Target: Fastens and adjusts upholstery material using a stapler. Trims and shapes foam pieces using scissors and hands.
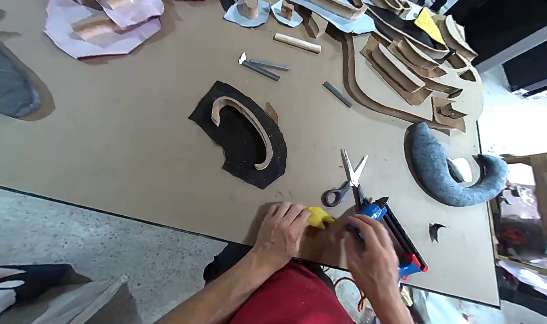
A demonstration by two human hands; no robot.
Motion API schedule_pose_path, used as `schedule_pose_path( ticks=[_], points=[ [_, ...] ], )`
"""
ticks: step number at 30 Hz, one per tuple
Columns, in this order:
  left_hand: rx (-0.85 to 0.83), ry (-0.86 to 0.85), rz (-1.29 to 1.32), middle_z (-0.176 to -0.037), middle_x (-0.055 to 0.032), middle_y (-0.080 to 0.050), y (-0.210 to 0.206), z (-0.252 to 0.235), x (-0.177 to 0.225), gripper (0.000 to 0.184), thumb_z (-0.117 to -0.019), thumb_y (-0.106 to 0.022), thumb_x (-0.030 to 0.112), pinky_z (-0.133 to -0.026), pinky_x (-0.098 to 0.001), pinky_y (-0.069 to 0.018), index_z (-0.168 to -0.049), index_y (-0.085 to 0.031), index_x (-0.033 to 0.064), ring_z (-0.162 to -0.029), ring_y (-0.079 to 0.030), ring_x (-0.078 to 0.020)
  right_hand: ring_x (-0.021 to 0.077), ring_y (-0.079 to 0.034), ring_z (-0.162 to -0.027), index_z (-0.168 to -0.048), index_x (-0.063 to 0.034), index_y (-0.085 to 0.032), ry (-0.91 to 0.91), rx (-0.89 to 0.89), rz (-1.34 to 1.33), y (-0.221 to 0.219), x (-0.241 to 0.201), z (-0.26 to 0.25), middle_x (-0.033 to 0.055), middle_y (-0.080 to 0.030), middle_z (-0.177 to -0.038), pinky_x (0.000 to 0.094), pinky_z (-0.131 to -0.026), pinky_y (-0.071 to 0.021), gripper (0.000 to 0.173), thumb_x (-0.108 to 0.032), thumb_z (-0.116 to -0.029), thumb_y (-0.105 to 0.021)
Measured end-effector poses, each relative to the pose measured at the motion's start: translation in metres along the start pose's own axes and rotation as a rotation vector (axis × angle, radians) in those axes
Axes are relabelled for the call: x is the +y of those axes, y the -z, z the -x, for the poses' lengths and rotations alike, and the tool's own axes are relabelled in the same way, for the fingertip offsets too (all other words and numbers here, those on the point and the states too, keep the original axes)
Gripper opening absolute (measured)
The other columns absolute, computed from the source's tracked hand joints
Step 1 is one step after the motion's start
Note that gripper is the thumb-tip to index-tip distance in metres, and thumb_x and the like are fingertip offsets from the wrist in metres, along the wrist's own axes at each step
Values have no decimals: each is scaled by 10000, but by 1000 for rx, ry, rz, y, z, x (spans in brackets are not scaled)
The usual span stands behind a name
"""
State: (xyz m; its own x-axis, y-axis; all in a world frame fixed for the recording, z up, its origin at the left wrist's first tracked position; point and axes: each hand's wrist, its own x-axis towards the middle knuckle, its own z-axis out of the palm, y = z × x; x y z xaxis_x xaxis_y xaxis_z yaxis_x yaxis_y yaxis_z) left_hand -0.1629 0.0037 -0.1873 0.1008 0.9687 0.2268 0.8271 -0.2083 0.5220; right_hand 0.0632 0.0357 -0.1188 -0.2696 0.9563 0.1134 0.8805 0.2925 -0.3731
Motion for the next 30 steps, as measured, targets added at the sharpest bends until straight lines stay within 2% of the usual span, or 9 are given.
schedule_pose_path(
  ticks=[3, 8, 13, 15, 19, 21, 26, 28, 30],
  points=[
    [-21, 49, -83, -1191, 24, -695, -1, -1, 2, 289, -1045, -488, 331, -973, -476, -492, -1149, -749, 264, -1121, -639, -192, 344, -620, -1206, -1221, -64, -703, -143, 31, 147, 24, 37, 30, 176, -649, -1285, 518, -969, -539, 426, -313, -879, -660],
    [-92, 52, -148, -1262, -15, -674, 3, -3, 7, 292, -1029, -491, 316, -972, -517, -474, -1186, -733, 267, -1155, -629, -234, 461, -528, -1313, -1515, 1, -448, -210, -158, 182, 20, 74, 63, 288, -506, -1461, 639, -1028, -476, 1026, -643, -777, -751],
    [-38, 33, -305, -1305, -38, -679, 5, 2, 35, 334, -954, -549, 76, -927, -430, -538, -1238, -714, 138, -1181, -643, -229, 441, -527, -1345, -1392, 49, -563, -52, -165, 129, 28, 84, 30, 294, -476, -1498, 589, -991, -530, 750, -273, -765, -822],
    [-36, 59, -339, -1326, -68, -673, -2, 8, 50, 322, -1013, -492, 127, -951, -389, -544, -1252, -703, 83, -1206, -640, -233, 438, -541, -1334, -1424, 51, -515, -32, -241, 115, 48, 76, 13, 283, -477, -1506, 599, -983, -531, 751, -149, -753, -789],
    [-15, 149, -261, -1389, -118, -639, -11, 21, 63, 419, -982, -487, 197, -1066, -425, -482, -1364, -643, 124, -1324, -574, -289, 372, -706, -962, -1469, 91, -401, -154, -390, 70, 100, 54, -28, 269, -654, -1216, 589, -781, -580, 768, -71, -779, -698],
    [-5, 157, -222, -1430, -120, -613, -13, 24, 64, 462, -927, -542, 150, -1096, -440, -461, -1378, -637, 115, -1367, -541, -296, 246, -720, -854, -1461, 87, -363, -154, -498, -23, 123, 38, -49, 183, -668, -1133, 490, -715, -620, 681, -113, -854, -598],
    [119, 136, -108, -1482, -85, -573, -30, 36, 59, 423, -930, -542, 91, -1145, -469, -429, -1336, -664, 93, -1405, -503, -284, 183, -717, -771, -1365, 24, -539, 166, -506, 142, 113, -41, -67, 105, -721, -1008, 446, -646, -615, 569, -409, -997, -573],
    [124, 121, -92, -1499, -67, -562, -31, 37, 57, 417, -922, -547, 70, -1159, -475, -406, -1321, -670, 75, -1426, -482, -259, 129, -703, -718, -1442, -36, -523, 249, -443, 192, 91, -57, -68, 55, -732, -1007, 400, -594, -613, 671, -529, -989, -548],
    [119, 94, -74, -1505, -83, -557, -30, 35, 57, 378, -925, -547, 47, -1162, -471, -402, -1278, -684, 44, -1436, -473, -264, 112, -707, -653, -1445, -70, -501, 147, -478, 161, 79, -66, -71, 11, -727, -968, 372, -544, -632, 628, -477, -971, -567]
  ],
)
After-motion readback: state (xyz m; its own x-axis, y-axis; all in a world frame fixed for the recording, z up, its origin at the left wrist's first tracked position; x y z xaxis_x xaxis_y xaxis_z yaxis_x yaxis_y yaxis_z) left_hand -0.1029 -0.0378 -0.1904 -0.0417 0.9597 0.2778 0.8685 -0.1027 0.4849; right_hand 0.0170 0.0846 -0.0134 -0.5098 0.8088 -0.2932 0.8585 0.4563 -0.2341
